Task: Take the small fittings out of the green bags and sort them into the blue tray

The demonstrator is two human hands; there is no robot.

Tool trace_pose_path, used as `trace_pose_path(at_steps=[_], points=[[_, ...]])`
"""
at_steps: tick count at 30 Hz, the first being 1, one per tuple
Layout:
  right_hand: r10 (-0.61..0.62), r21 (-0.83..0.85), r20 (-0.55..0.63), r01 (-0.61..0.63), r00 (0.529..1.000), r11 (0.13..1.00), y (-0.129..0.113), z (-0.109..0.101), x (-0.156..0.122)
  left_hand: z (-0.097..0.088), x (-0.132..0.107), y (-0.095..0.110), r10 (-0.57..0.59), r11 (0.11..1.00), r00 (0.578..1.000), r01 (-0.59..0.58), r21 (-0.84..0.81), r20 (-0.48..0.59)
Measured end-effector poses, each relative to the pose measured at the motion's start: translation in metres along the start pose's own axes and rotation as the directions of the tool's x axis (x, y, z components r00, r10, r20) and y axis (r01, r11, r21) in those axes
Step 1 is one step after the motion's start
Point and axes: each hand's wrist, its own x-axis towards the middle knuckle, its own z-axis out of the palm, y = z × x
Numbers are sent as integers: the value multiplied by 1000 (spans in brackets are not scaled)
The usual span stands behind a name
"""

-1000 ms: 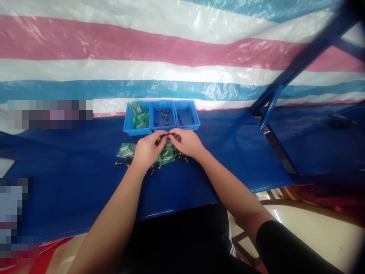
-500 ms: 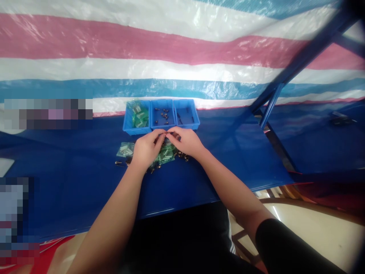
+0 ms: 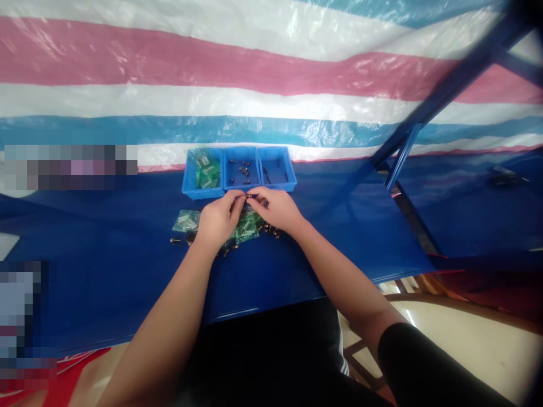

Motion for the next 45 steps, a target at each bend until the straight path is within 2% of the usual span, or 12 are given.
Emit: trace_pose_path(at_steps=[15,23,32,36,40,45], points=[[0,20,31,-1,1000,1000,-2,-2,-1,-2,-2,-2,20,999,999,-22,-50,-42],[-13,60,-15,14,1000,998,0,-1,0,-1,-1,-1,25,999,999,-26,-44,-30],[-89,136,-50,95,995,986,-1,5,0,0,-2,-4,63,996,998,-64,-58,-19],[-119,102,-127,132,985,986,-2,6,-1,0,-2,-3,50,996,999,-51,-69,-22],[-76,137,-151,97,986,986,-3,8,-1,-2,-2,0,18,995,1000,-20,-97,-26],[-30,183,-149,57,988,981,-3,10,1,-4,-2,1,-8,976,1000,5,-217,-13]])
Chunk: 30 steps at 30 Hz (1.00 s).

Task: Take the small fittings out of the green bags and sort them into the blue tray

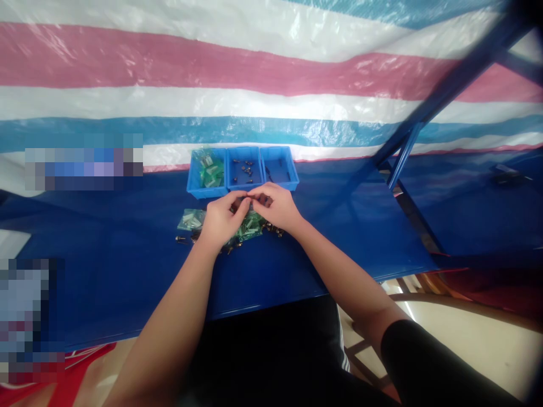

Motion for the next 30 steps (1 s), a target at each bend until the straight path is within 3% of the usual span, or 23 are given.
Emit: trace_pose_path(at_steps=[5,12,22,26,30], points=[[93,203,32,-97,995,974,1,2,-1,-1,1,2,3,1000,1000,-3,-12,6],[263,508,187,-323,946,799,3,0,6,-2,1,4,-2,1000,1000,2,4,-4],[311,394,77,-315,947,863,13,2,10,0,1,3,3,999,999,-1,48,-48],[223,489,98,-242,970,838,14,8,14,-1,1,2,9,999,999,-6,47,-50],[197,420,57,-202,979,885,14,2,12,-2,1,3,13,999,998,-11,49,-55]])
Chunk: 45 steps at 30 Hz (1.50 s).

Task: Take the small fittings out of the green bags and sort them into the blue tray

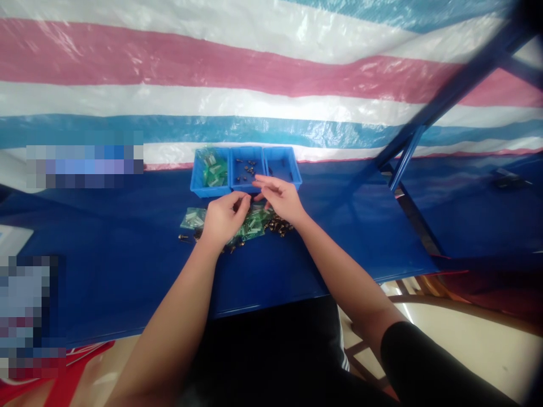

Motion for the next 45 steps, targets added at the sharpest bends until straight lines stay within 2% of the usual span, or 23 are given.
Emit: trace_pose_path(at_steps=[3,5,9,12,14,19,22,25,29,32,35,38,41,45], points=[[-63,-274,-55,45,996,961,-4,-10,-4,-1,0,0,-15,1000,1000,15,3,-1],[-118,-512,-22,90,993,854,-8,-16,-7,-2,1,0,-31,999,1000,31,16,-6],[-26,-767,105,97,994,634,-16,-15,-11,-1,1,0,-58,997,998,59,52,-21],[47,-874,121,84,992,479,-18,-7,-13,-1,1,0,-59,997,998,60,55,-20],[98,-913,104,55,990,405,-18,-2,-14,0,1,0,-60,997,998,60,55,-11],[160,-944,0,-52,987,325,-17,3,-13,0,1,0,-68,997,998,67,49,4],[173,-943,-26,-82,985,324,-14,3,-11,0,1,0,-76,996,997,75,48,4],[141,-932,9,-43,990,361,-12,0,-10,1,0,-1,-68,997,998,68,42,2],[37,-853,90,58,995,519,-14,-5,-12,2,1,-3,-42,999,999,42,18,-4],[-38,-739,85,89,996,668,-15,-7,-13,1,1,-4,34,999,999,-34,2,0],[-85,-655,81,117,993,746,-15,-7,-13,2,2,-5,75,997,997,-75,-5,13],[-113,-618,103,153,988,771,-14,-6,-14,3,2,-6,40,999,999,-39,-4,27],[-128,-635,112,170,985,754,-15,-6,-14,4,2,-8,5,1000,999,-4,-10,39],[-151,-619,117,192,981,762,-15,-6,-14,4,1,-8,11,1000,998,-10,-28,55]])
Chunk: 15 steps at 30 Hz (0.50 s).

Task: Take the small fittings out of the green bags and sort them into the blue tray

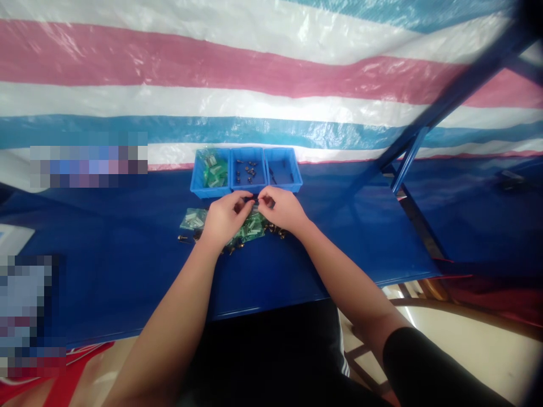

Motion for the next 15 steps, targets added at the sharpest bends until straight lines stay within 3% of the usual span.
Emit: trace_pose_path(at_steps=[15], points=[[-46,106,-33,49,998,993,4,5,1,-3,-1,4,-21,1000,1000,21,10,-20]])
